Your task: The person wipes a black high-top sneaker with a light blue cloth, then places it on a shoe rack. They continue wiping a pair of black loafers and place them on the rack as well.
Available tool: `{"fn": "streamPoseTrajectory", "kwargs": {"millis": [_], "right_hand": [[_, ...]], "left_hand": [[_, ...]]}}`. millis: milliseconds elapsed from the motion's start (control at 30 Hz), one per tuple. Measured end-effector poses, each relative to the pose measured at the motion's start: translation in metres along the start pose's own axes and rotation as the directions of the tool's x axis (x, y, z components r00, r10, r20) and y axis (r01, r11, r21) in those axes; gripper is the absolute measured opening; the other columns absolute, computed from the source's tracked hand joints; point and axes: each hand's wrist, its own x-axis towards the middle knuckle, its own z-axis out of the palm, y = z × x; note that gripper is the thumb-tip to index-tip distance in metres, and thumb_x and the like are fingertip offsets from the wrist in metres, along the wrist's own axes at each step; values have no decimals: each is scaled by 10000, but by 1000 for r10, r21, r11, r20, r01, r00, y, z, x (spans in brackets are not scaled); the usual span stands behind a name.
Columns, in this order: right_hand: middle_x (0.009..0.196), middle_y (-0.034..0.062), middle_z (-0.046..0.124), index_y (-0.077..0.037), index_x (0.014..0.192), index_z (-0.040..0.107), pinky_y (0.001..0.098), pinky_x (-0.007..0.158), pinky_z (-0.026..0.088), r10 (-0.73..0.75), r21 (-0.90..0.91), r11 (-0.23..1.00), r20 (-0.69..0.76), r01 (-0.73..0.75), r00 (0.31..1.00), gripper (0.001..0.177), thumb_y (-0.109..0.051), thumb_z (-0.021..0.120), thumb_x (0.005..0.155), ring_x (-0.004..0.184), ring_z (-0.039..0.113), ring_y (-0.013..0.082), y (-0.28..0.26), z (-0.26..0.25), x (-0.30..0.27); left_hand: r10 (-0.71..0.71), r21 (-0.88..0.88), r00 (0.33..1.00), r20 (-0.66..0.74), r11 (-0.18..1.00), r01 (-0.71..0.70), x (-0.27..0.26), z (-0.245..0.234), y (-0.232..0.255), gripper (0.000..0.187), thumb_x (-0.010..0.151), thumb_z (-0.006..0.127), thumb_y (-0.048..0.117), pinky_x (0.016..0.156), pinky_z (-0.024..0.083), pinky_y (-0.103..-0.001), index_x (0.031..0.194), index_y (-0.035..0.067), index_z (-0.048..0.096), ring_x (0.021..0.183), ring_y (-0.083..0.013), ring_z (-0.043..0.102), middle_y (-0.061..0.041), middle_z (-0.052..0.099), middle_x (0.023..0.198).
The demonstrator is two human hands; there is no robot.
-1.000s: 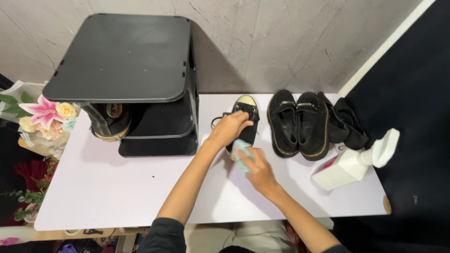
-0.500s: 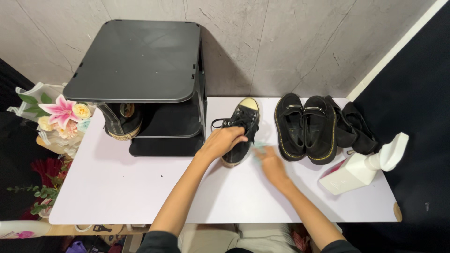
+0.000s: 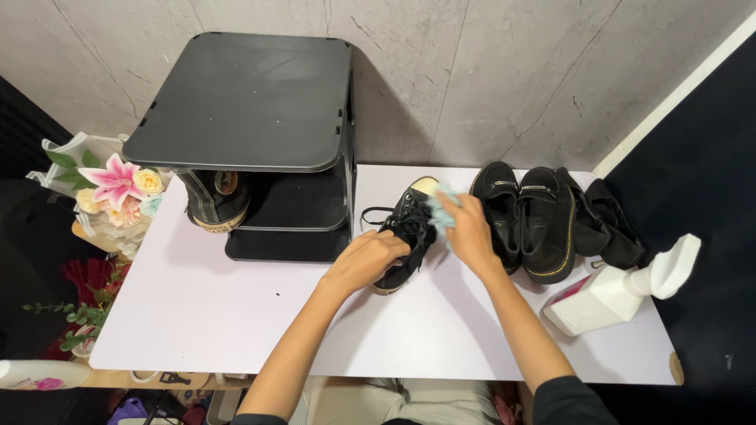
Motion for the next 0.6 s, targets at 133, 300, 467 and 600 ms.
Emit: {"fn": "streamPoseTrajectory", "kwargs": {"millis": [133, 300, 467, 600], "right_hand": [[1220, 101, 625, -295, 1292, 713, 431, 874, 556, -94, -10, 994, 436, 109, 895, 750, 159, 622, 702, 1167, 589, 299, 7, -1, 29], [1165, 143, 643, -242, 1234, 742, 430, 918, 532, 29, -243, 970, 116, 0, 993, 343, -99, 690, 926, 1132, 603, 321, 21, 9, 42], [1197, 152, 629, -227, 1298, 704, 404, 895, 537, -25, 50, 999, 353, 8, 935, 553, 31, 594, 822, 1128, 612, 314, 40, 22, 31], [1319, 191, 590, -202, 1296, 707, 388, 997, 508, 135, -171, 979, 118, -114, 984, 539, 56, 648, 827, 1213, 582, 330, 41, 30, 45]], "left_hand": [[26, -14, 1000, 0, 1000, -26, -2, -2, -1, 161, 767, 793, 154, 747, 510, -418, 877, 60, 721, 839, -247, 654, -40, 710, 832], [-29, -85, 998, -49, 996, 25, -11, -8, -1, 182, 767, 792, 131, 734, 526, -403, 928, 58, 748, 836, -266, 659, -59, 712, 855], [-89, -115, 995, -34, 990, 84, -11, 0, -1, 168, 780, 788, 109, 731, 522, -405, 939, 62, 758, 826, -285, 663, -90, 695, 837], [-43, -133, 996, -79, 991, 33, -12, -2, -2, 141, 791, 777, 92, 746, 524, -395, 925, 56, 750, 843, -273, 662, -77, 707, 849]]}}
